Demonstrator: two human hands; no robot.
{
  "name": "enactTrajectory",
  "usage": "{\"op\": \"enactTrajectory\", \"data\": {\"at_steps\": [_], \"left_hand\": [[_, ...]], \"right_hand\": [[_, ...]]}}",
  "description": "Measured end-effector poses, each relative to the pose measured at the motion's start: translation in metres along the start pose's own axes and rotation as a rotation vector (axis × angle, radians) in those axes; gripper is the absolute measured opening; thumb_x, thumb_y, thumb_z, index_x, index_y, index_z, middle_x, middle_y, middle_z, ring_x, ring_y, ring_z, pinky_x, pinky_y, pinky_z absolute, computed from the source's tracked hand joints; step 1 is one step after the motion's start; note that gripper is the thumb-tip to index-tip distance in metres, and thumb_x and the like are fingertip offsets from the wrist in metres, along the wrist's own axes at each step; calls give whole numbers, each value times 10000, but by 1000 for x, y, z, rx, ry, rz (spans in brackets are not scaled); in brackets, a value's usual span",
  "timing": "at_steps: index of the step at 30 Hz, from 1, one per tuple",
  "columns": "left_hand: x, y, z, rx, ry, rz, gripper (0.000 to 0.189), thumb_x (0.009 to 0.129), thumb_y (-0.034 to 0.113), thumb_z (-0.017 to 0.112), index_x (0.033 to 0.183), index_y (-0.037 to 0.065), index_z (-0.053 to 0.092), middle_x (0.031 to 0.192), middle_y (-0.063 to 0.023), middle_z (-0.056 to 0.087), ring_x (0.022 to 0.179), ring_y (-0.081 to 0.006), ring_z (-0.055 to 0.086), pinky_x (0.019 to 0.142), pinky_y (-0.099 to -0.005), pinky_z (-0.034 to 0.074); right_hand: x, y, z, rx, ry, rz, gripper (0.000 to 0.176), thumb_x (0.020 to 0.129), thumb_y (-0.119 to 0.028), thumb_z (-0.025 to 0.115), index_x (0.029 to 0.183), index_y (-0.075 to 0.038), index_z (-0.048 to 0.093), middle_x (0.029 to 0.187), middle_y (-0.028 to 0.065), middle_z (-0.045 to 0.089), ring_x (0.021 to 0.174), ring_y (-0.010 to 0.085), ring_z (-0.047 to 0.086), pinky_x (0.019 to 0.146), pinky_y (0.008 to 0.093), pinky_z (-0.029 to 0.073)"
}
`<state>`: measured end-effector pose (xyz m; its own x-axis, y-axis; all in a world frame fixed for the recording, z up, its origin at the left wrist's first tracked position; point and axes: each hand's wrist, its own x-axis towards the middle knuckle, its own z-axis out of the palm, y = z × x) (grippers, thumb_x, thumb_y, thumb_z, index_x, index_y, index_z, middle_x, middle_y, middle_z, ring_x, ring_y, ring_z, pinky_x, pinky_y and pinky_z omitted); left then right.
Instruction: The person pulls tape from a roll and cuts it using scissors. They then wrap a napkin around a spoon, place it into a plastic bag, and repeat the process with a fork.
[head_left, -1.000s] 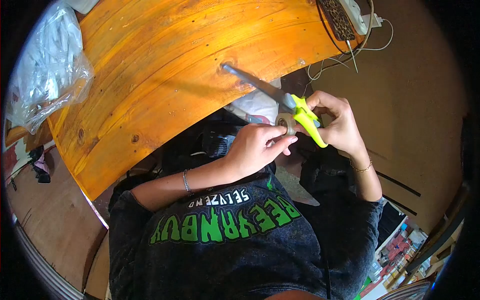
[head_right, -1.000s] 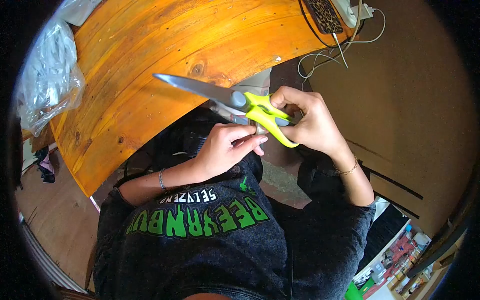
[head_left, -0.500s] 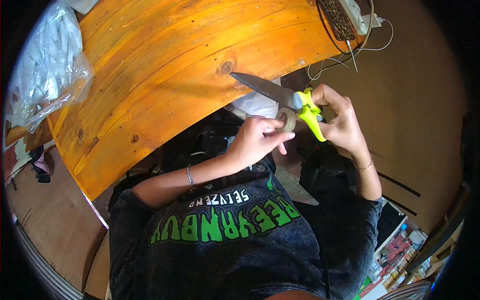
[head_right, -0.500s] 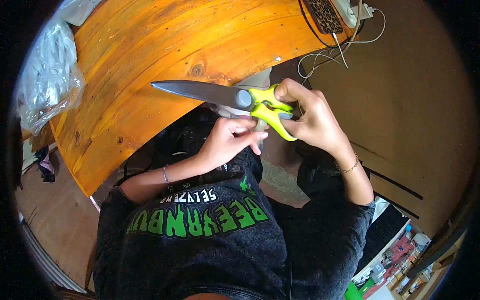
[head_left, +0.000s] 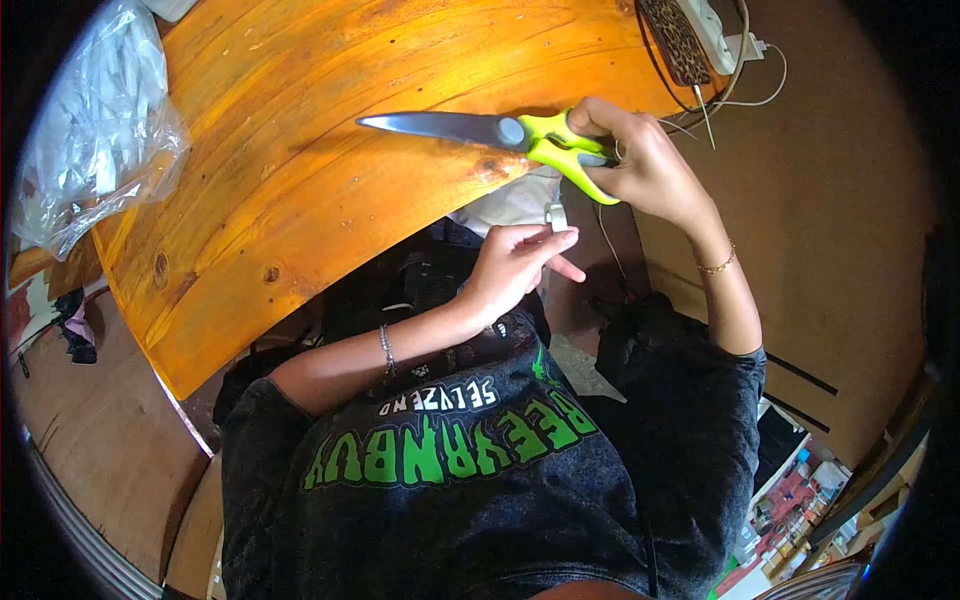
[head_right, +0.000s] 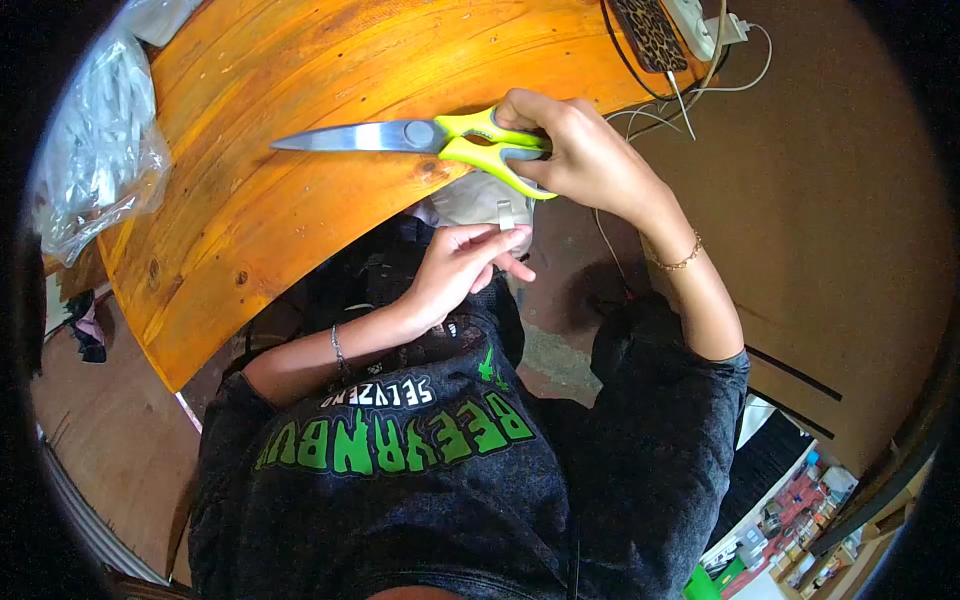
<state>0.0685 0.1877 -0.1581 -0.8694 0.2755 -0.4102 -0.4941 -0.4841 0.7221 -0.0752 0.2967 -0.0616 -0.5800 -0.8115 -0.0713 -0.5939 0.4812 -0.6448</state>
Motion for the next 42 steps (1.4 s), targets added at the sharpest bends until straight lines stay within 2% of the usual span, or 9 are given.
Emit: {"op": "enactTrajectory", "data": {"at_steps": [14, 18, 30, 33, 34, 37, 38, 39, 42], "left_hand": [[-9, -2, 19, -47, -42, 24, 291, 915, 263, 517, 1042, 22, 621, 848, -108, 682, 424, -17, 365, 392, -149, 288], [-6, -2, 21, -91, -18, 43, 287, 897, 304, 545, 875, 38, 650, 781, -78, 687, 411, -9, 365, 383, -163, 280], [-4, -1, 19, -91, -35, 34, 272, 902, 272, 539, 968, 28, 639, 798, -95, 683, 421, -13, 364, 395, -156, 285], [-3, -4, 18, -71, -59, 31, 289, 909, 271, 526, 1047, 35, 620, 839, -112, 680, 434, -11, 358, 402, -147, 283], [-3, -4, 18, -73, -59, 30, 289, 909, 270, 526, 1047, 35, 620, 839, -114, 680, 434, -11, 358, 402, -147, 284], [-2, -5, 16, -83, -71, 35, 293, 910, 268, 525, 1050, 30, 619, 837, -121, 678, 434, -13, 359, 403, -146, 284], [-2, -6, 16, -90, -73, 36, 295, 910, 268, 524, 1051, 27, 619, 837, -123, 678, 434, -14, 359, 404, -146, 284], [-2, -5, 16, -80, -67, 35, 295, 910, 267, 524, 1052, 25, 618, 836, -125, 677, 434, -16, 359, 405, -147, 285], [-3, -2, 16, -58, -67, 29, 298, 910, 264, 524, 1054, 21, 617, 835, -128, 677, 434, -20, 358, 407, -149, 287]], "right_hand": [[18, 18, 5, 11, -20, -63, 351, 658, -15, 692, 981, 32, 561, 898, 177, 643, 843, 274, 648, 759, 321, 499], [22, 19, 5, 4, -52, -64, 353, 659, -25, 691, 983, 33, 564, 921, 177, 642, 877, 286, 640, 792, 322, 499], [22, 16, 6, -71, -28, -150, 355, 639, -58, 729, 919, 29, 529, 823, 173, 603, 751, 325, 609, 689, 355, 482], [26, 20, 4, -93, 77, -73, 428, 600, -113, 778, 909, 31, 520, 784, 181, 579, 701, 321, 591, 650, 363, 471], [25, 20, 1, -135, 89, -50, 461, 596, -183, 811, 894, 21, 525, 756, 143, 581, 662, 242, 585, 609, 326, 460], [14, 36, -14, -37, 44, 154, 429, 619, -161, 810, 904, -20, 522, 755, 19, 528, 688, 97, 461, 618, 257, 401], [8, 33, -31, -129, -32, 227, 403, 637, -168, 802, 897, -25, 529, 773, -18, 505, 737, 69, 448, 651, 242, 389], [0, 34, -48, -106, -99, 135, 379, 660, -187, 789, 886, -22, 534, 780, -24, 498, 752, 66, 446, 675, 235, 381], [-30, 43, -101, 183, -480, 530, 430, 638, -216, 807, 922, -19, 550, 809, -21, 521, 747, 87, 483, 658, 256, 402]]}}
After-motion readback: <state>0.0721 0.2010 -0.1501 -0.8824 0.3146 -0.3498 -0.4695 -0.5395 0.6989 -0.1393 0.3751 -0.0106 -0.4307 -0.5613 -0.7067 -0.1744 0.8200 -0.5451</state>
